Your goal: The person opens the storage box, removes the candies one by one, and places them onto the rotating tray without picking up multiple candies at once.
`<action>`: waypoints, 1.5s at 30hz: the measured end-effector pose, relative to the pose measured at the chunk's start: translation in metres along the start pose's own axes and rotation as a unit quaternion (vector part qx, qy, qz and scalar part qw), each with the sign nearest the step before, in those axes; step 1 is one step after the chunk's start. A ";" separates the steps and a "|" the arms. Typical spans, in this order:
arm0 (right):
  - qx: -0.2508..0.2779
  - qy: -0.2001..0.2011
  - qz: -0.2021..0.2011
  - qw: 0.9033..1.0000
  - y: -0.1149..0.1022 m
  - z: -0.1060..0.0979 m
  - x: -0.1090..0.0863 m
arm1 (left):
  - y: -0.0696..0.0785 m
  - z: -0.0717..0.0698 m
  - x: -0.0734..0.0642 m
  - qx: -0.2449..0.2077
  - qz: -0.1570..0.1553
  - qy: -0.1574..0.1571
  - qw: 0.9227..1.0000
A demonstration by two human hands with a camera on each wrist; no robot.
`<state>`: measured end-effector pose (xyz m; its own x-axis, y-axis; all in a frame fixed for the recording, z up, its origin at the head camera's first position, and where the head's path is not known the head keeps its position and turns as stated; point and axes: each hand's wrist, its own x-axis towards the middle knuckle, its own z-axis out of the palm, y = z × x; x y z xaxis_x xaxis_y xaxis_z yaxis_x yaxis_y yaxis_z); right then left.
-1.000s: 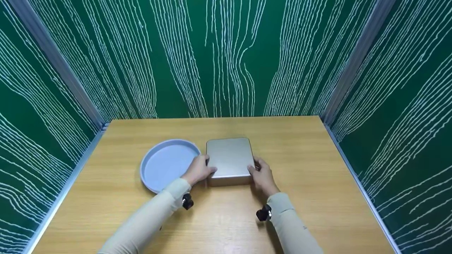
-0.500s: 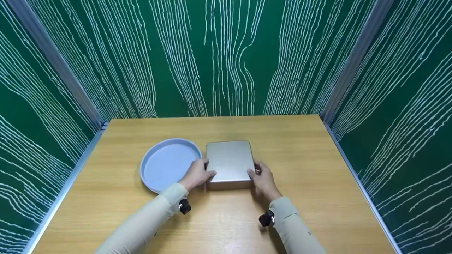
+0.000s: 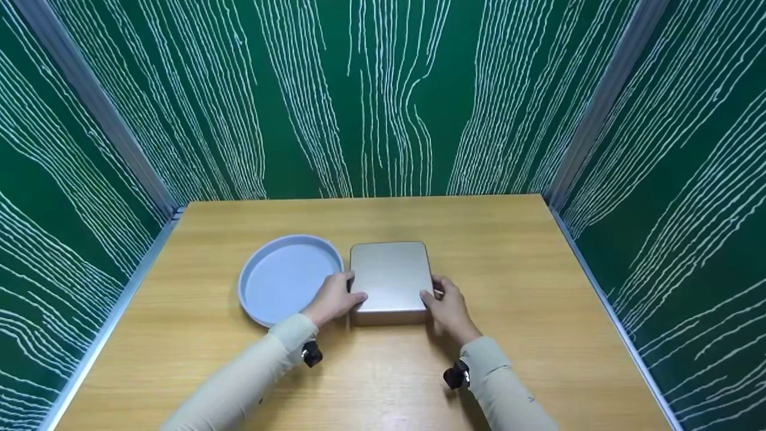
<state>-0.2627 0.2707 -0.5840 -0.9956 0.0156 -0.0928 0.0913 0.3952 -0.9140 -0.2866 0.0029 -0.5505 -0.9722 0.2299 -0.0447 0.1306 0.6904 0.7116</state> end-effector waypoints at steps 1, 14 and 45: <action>-0.003 0.000 0.000 1.000 0.000 0.000 0.000 | 0.001 -0.001 -0.002 0.004 -0.001 0.001 1.000; -0.043 -0.014 -0.015 0.999 -0.012 -0.007 0.004 | -0.047 0.043 0.026 -0.043 0.035 0.039 0.998; -0.162 -0.012 0.010 0.987 -0.055 -0.031 0.082 | -0.010 0.057 -0.014 -0.283 -0.085 0.122 0.947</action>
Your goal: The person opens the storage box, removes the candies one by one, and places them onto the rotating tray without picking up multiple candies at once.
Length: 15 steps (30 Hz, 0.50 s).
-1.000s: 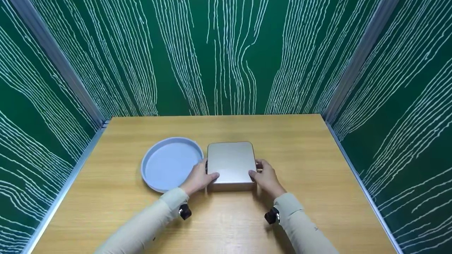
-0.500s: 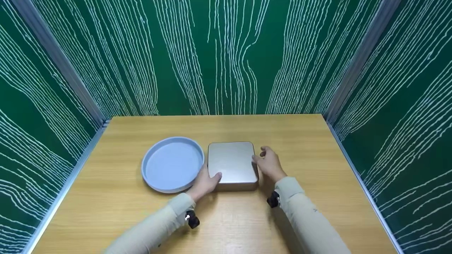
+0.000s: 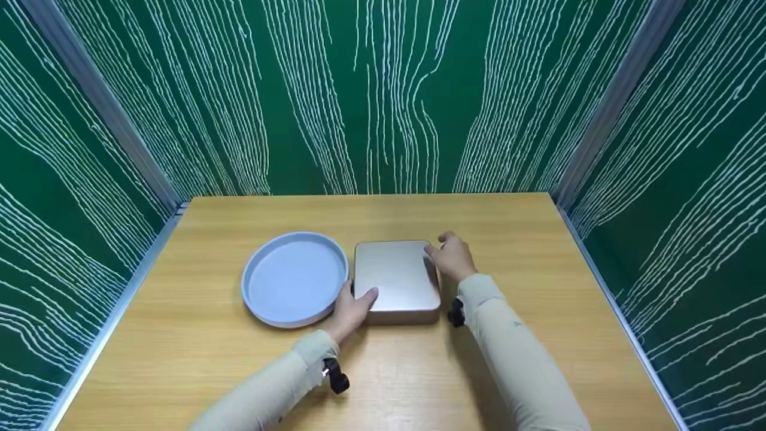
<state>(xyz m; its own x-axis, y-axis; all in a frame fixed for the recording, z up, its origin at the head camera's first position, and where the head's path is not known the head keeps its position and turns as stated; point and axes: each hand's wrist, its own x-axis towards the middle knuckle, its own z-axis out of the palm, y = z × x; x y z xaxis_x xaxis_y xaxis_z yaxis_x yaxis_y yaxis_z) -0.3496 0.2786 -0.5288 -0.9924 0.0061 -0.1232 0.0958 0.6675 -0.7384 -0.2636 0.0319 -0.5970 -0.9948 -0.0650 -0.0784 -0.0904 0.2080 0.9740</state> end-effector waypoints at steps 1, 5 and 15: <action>-0.003 -0.001 0.002 1.000 0.000 0.000 0.003 | 0.001 0.000 0.000 -0.003 -0.003 -0.001 1.000; -0.010 -0.013 0.015 1.000 -0.003 0.003 0.012 | 0.002 0.001 0.001 -0.006 -0.017 0.004 1.000; -0.038 -0.041 0.066 0.996 -0.016 0.014 0.034 | -0.002 0.002 0.004 -0.018 -0.014 0.009 1.000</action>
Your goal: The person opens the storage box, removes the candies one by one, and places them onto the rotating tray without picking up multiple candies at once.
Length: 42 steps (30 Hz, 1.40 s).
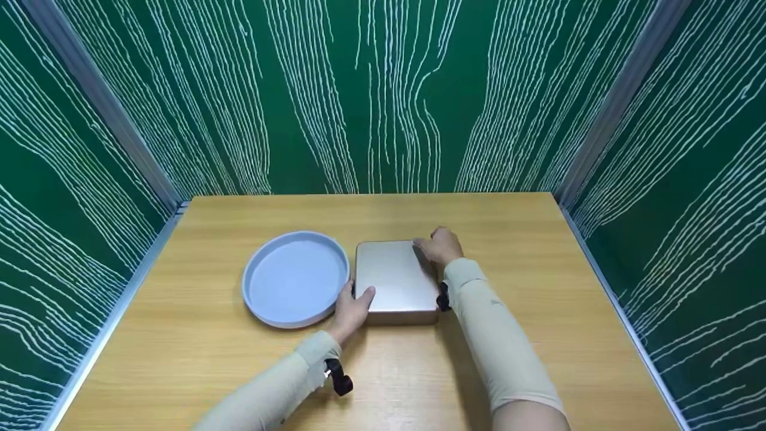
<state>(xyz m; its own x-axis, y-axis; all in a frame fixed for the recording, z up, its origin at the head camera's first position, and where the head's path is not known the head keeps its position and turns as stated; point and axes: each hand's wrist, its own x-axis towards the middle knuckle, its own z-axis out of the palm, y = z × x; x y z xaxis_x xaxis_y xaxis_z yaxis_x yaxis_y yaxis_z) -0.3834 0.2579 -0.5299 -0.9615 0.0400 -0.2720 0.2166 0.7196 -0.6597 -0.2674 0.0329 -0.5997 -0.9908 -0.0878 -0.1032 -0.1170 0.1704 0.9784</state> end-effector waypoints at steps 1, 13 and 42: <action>-0.003 -0.004 0.006 1.000 -0.002 0.001 0.002 | 0.000 0.000 0.000 0.002 0.001 0.001 1.000; 0.022 -0.058 0.062 0.996 -0.016 0.012 0.011 | 0.006 -0.001 -0.004 0.004 -0.005 -0.002 1.000; -0.092 -0.121 0.109 0.982 -0.019 0.009 0.037 | 0.007 -0.003 -0.003 0.008 -0.005 0.001 1.000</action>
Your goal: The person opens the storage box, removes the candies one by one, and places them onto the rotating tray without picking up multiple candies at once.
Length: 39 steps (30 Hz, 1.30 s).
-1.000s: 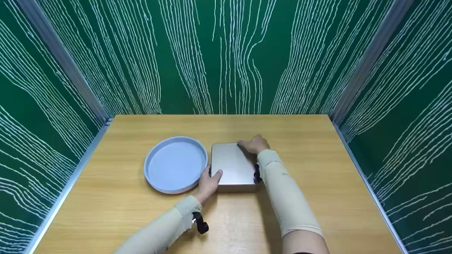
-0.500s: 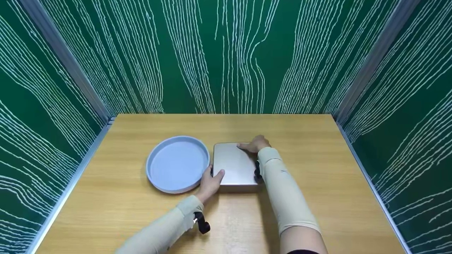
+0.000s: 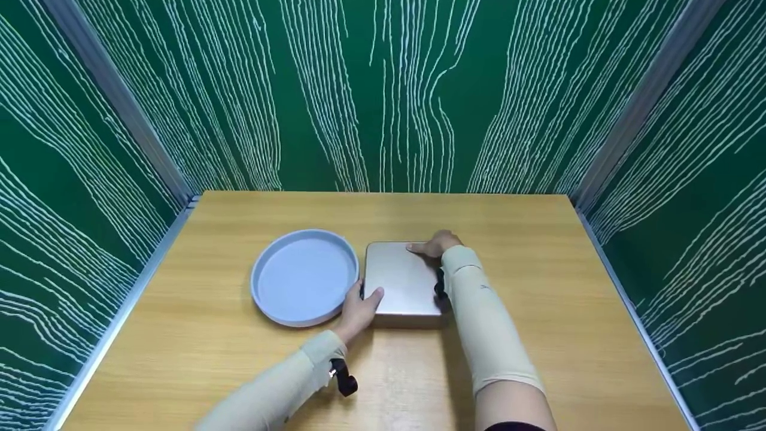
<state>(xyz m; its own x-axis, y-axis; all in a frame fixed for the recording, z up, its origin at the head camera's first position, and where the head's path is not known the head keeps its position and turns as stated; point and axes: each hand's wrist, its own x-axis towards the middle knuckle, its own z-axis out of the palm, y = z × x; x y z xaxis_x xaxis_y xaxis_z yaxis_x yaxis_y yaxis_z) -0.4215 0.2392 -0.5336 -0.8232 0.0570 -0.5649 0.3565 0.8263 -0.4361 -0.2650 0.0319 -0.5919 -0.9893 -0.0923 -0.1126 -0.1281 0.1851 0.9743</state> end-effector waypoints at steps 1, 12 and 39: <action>-0.002 -0.003 0.001 1.000 0.000 -0.001 0.000 | 0.001 0.000 0.000 -0.001 0.001 -0.001 1.000; -0.026 -0.028 0.004 0.999 0.003 -0.006 0.005 | 0.002 -0.001 -0.001 0.001 -0.002 -0.006 1.000; -0.034 0.010 -0.011 0.999 0.006 -0.009 -0.008 | 0.001 -0.003 -0.003 -0.011 0.025 -0.020 0.999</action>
<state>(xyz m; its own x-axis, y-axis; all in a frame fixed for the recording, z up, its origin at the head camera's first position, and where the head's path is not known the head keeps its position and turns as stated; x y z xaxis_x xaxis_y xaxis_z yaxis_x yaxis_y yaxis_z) -0.4172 0.2487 -0.5253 -0.8390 0.0487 -0.5419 0.3080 0.8636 -0.3992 -0.2624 0.0294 -0.5903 -0.9965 -0.0435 -0.0714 -0.0777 0.1672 0.9829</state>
